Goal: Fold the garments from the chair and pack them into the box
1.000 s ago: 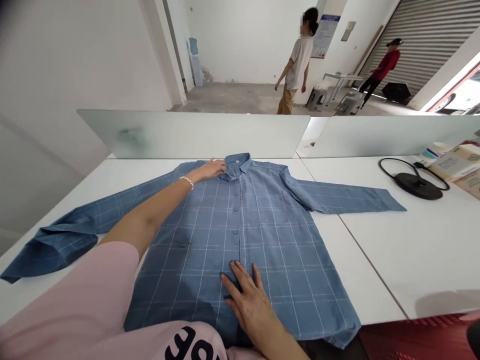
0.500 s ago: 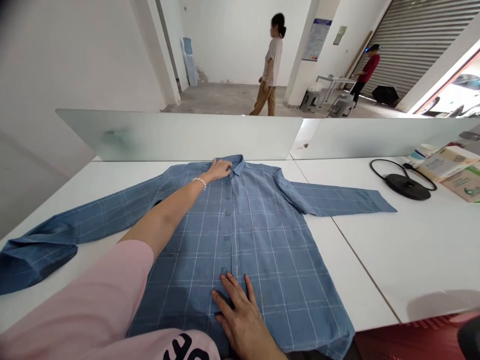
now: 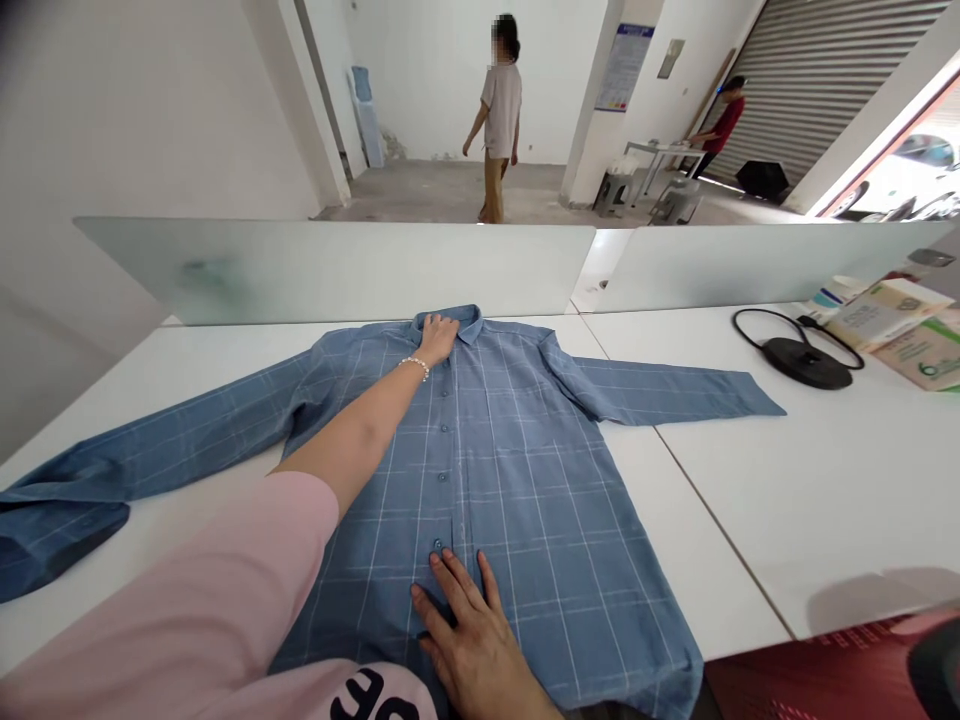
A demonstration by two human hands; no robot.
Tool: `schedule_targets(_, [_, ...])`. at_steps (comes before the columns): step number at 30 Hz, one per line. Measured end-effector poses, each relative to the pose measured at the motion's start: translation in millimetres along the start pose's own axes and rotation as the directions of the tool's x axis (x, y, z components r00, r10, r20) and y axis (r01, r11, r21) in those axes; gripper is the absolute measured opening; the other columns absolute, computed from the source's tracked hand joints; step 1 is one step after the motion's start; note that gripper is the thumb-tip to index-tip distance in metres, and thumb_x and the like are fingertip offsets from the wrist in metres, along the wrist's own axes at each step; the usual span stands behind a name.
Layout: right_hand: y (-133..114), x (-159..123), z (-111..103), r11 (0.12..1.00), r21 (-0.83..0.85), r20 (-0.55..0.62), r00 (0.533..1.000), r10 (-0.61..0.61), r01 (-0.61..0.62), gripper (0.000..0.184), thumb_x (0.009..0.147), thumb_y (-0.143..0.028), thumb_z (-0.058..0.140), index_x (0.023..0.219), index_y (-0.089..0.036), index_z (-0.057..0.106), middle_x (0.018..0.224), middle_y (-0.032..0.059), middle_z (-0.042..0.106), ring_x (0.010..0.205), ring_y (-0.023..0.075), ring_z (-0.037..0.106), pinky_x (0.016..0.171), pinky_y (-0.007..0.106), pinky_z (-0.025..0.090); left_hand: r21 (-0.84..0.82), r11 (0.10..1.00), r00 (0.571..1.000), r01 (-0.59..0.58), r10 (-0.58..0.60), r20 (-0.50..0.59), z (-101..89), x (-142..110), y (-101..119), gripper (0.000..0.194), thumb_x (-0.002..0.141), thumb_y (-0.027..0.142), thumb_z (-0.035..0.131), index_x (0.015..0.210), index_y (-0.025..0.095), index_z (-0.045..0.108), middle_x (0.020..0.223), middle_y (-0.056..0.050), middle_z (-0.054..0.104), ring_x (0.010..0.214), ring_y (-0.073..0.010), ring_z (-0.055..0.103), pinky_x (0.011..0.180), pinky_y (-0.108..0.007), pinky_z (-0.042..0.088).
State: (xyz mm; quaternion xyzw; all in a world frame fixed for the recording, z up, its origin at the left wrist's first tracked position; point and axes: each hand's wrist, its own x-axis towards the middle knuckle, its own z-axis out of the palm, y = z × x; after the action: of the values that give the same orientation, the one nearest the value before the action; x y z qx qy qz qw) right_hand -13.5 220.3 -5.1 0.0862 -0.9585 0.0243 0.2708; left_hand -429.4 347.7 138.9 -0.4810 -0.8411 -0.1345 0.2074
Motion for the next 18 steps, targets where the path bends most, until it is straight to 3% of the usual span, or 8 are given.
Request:
schedule_targets(5, [-2, 0, 0, 1.0, -0.001, 0.024, 1.0, 0.017, -0.017, 0.043, 0.1, -0.022, 0.051, 0.142, -0.022, 0.056, 0.152, 0.0122, 0.046, 0.144, 0.0274, 0.04, 0.116, 0.055, 0.036, 0.005, 1.0, 0.998, -0.005, 0.005, -0.064, -3.7, -5, 6, 0.041, 0.098, 0.015, 0.032, 0.13, 0.008, 0.056, 0.133, -0.023, 0.057, 0.131, -0.0339, 0.046, 0.12, -0.059, 0.014])
schedule_targets(10, [-2, 1, 1, 0.998, 0.04, 0.063, 0.997, 0.036, -0.039, 0.043, 0.1, -0.02, 0.05, 0.142, -0.023, 0.056, 0.151, 0.0126, 0.047, 0.146, 0.0274, 0.037, 0.118, 0.057, 0.032, 0.034, 0.991, 0.979, -0.129, 0.133, -0.154, -21.2, -33, 6, 0.05, 0.102, 0.032, 0.035, 0.146, 0.009, 0.041, 0.155, -0.021, 0.037, 0.148, -0.0331, 0.027, 0.125, -0.056, 0.003])
schedule_targets(13, [-2, 1, 4, 0.998, 0.041, 0.049, 0.998, 0.045, -0.047, 0.041, 0.101, -0.022, 0.048, 0.141, -0.023, 0.056, 0.151, 0.0123, 0.048, 0.145, 0.0267, 0.038, 0.118, 0.056, 0.032, -0.018, 0.965, 0.965, -0.261, 0.261, -0.029, -27.0, -67, 6, 0.05, 0.102, 0.032, 0.034, 0.147, 0.01, 0.04, 0.156, -0.02, 0.037, 0.15, -0.0289, 0.027, 0.126, -0.051, 0.007])
schedule_targets(16, [-4, 3, 6, 0.998, 0.029, 0.046, 0.997, 0.057, -0.059, 0.04, 0.103, -0.023, 0.045, 0.142, -0.022, 0.056, 0.151, 0.0127, 0.047, 0.144, 0.0272, 0.039, 0.116, 0.058, 0.034, -0.12, 0.909, 0.898, -0.398, 0.413, 0.149, -25.4, -103, 8, 0.052, 0.103, 0.037, 0.032, 0.15, 0.017, 0.038, 0.16, -0.014, 0.034, 0.152, -0.0249, 0.024, 0.126, -0.052, 0.009])
schedule_targets(18, [-7, 4, 5, 0.997, 0.022, 0.051, 0.996, 0.067, -0.068, 0.041, 0.104, -0.025, 0.043, 0.144, -0.022, 0.054, 0.153, 0.0133, 0.045, 0.145, 0.0272, 0.038, 0.117, 0.059, 0.032, -0.161, 0.903, 0.872, -0.397, 0.426, 0.241, -22.4, -121, 10, 0.054, 0.103, 0.041, 0.03, 0.155, 0.024, 0.032, 0.164, -0.009, 0.027, 0.154, -0.0245, 0.018, 0.125, -0.057, 0.006])
